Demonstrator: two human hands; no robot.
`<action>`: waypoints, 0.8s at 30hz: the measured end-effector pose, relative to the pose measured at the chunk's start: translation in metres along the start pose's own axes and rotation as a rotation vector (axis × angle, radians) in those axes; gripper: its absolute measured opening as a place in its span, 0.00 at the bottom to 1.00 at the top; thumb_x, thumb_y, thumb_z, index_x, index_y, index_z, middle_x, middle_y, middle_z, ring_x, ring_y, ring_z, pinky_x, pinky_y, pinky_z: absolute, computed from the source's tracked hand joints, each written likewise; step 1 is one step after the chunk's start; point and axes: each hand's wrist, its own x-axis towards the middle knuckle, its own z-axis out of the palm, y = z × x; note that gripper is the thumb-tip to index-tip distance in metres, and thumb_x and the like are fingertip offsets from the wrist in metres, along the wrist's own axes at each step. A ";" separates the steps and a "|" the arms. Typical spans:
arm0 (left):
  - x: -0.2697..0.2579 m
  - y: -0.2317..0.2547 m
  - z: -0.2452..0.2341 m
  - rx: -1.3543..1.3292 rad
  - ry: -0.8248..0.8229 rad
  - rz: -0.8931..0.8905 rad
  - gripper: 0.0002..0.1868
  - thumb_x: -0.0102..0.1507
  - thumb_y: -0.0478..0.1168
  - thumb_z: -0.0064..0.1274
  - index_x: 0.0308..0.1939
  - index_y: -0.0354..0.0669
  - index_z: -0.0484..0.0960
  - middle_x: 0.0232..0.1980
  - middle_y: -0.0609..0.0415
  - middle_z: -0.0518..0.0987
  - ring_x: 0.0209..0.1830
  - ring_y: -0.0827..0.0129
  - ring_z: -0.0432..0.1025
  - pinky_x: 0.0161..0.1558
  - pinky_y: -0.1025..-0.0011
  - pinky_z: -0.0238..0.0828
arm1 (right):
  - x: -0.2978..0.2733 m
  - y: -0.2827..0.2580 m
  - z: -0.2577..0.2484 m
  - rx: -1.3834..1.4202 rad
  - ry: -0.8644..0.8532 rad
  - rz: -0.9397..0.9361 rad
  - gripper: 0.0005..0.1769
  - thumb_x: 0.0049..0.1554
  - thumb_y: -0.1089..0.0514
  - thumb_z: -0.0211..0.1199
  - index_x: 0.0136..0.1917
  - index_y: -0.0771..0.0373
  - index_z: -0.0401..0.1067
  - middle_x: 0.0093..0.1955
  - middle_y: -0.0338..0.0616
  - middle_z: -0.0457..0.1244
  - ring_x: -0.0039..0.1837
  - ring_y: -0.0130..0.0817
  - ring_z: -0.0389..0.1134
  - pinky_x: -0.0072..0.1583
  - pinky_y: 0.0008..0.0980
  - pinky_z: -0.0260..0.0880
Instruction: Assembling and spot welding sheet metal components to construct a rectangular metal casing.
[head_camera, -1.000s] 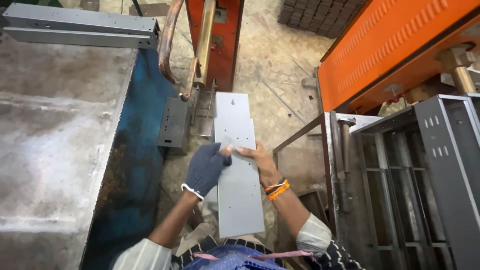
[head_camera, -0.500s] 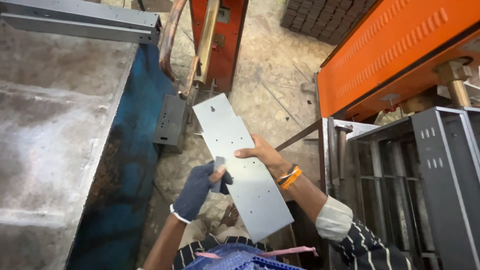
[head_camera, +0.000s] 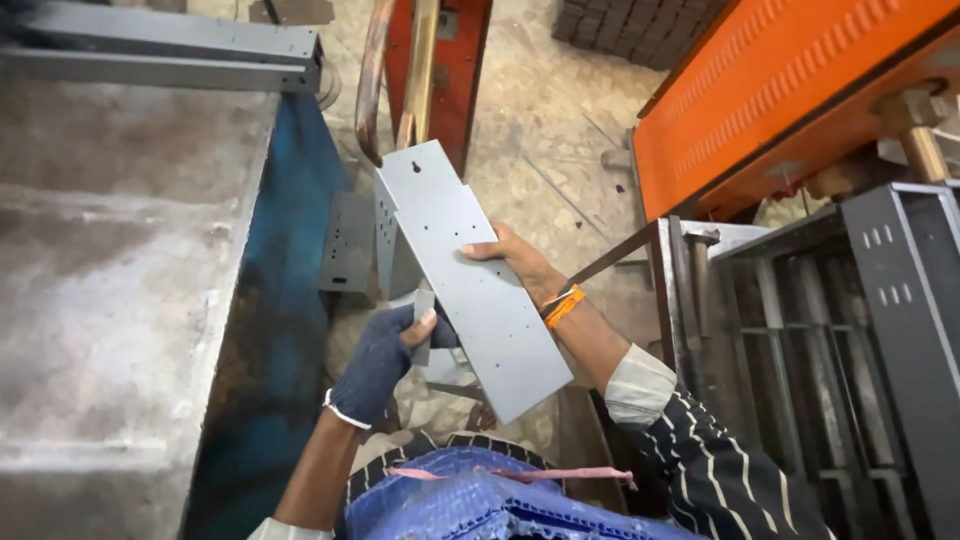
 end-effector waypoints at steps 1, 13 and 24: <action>0.006 -0.001 -0.007 0.004 -0.016 0.001 0.21 0.67 0.50 0.51 0.37 0.33 0.86 0.37 0.55 0.84 0.40 0.75 0.75 0.48 0.72 0.72 | 0.003 -0.002 0.002 0.003 0.012 -0.010 0.30 0.51 0.58 0.71 0.63 0.76 0.70 0.53 0.51 0.70 0.51 0.35 0.74 0.55 0.34 0.75; 0.040 -0.031 -0.019 -0.046 -0.215 0.000 0.24 0.69 0.53 0.50 0.30 0.35 0.83 0.29 0.61 0.78 0.31 0.80 0.67 0.36 0.75 0.63 | -0.011 -0.024 0.047 -1.245 0.416 -0.355 0.57 0.51 0.35 0.73 0.80 0.65 0.50 0.72 0.66 0.56 0.68 0.57 0.65 0.65 0.45 0.66; 0.065 0.039 -0.074 0.214 0.055 -0.201 0.23 0.69 0.53 0.46 0.45 0.36 0.85 0.26 0.55 0.83 0.17 0.72 0.62 0.20 0.70 0.57 | -0.003 -0.016 0.097 -1.495 0.596 -0.241 0.60 0.40 0.42 0.75 0.81 0.33 0.50 0.78 0.68 0.49 0.63 0.69 0.64 0.64 0.52 0.67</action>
